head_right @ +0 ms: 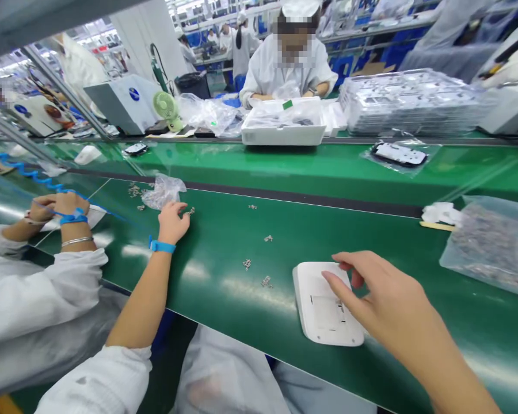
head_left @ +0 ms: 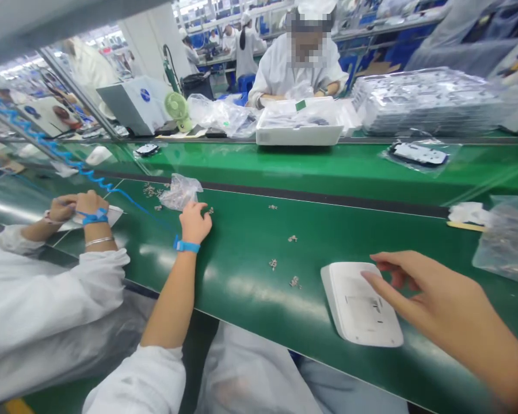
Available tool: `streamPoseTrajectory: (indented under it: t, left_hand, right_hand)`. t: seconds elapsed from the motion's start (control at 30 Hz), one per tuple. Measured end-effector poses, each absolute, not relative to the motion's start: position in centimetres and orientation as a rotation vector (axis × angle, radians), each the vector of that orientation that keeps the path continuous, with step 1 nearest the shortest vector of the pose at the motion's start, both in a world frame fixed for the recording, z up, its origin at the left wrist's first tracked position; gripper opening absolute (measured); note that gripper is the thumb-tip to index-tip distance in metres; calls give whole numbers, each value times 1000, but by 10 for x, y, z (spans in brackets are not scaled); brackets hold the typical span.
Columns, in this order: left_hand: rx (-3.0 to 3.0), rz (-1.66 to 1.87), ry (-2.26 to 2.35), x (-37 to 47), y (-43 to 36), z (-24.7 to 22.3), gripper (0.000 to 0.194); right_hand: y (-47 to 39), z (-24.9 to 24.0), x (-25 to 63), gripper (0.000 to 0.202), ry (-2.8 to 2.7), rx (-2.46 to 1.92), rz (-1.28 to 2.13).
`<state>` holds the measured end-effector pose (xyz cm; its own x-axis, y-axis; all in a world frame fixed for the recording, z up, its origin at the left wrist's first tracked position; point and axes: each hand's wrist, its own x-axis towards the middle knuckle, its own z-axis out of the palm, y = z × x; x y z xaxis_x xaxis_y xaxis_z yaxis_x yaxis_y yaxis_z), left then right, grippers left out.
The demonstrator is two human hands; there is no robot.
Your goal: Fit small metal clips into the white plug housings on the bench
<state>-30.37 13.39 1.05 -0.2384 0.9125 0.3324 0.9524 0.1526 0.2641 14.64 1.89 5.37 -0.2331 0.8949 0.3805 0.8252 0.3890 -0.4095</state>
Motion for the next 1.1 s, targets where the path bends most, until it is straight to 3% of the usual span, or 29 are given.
streamPoseTrajectory:
  t: [0.3,0.5,0.73,0.9,1.1]
  left_hand:
    - [-2032,-590,-2243,-282,145,-4,15]
    - [-2206,-641,-2037,-277,148,-6,6]
    - [-2234,-693,-1991,-276,154,-9,6]
    - [-2192,-581,-2054,-275,153,-7,6]
    - [-2126,-767,-1966,-232,130,4,26]
  right_hand:
    - [61,89,63,22,-2403,-1126,229]
    - [84,109,62,13,-2240,-1207,294]
    - [84,93,85,11,-2099,-1314,452]
    - [100,66,64,8,-2566,-1261,348]
    - [125,39,38,9,-2713,-1426,189]
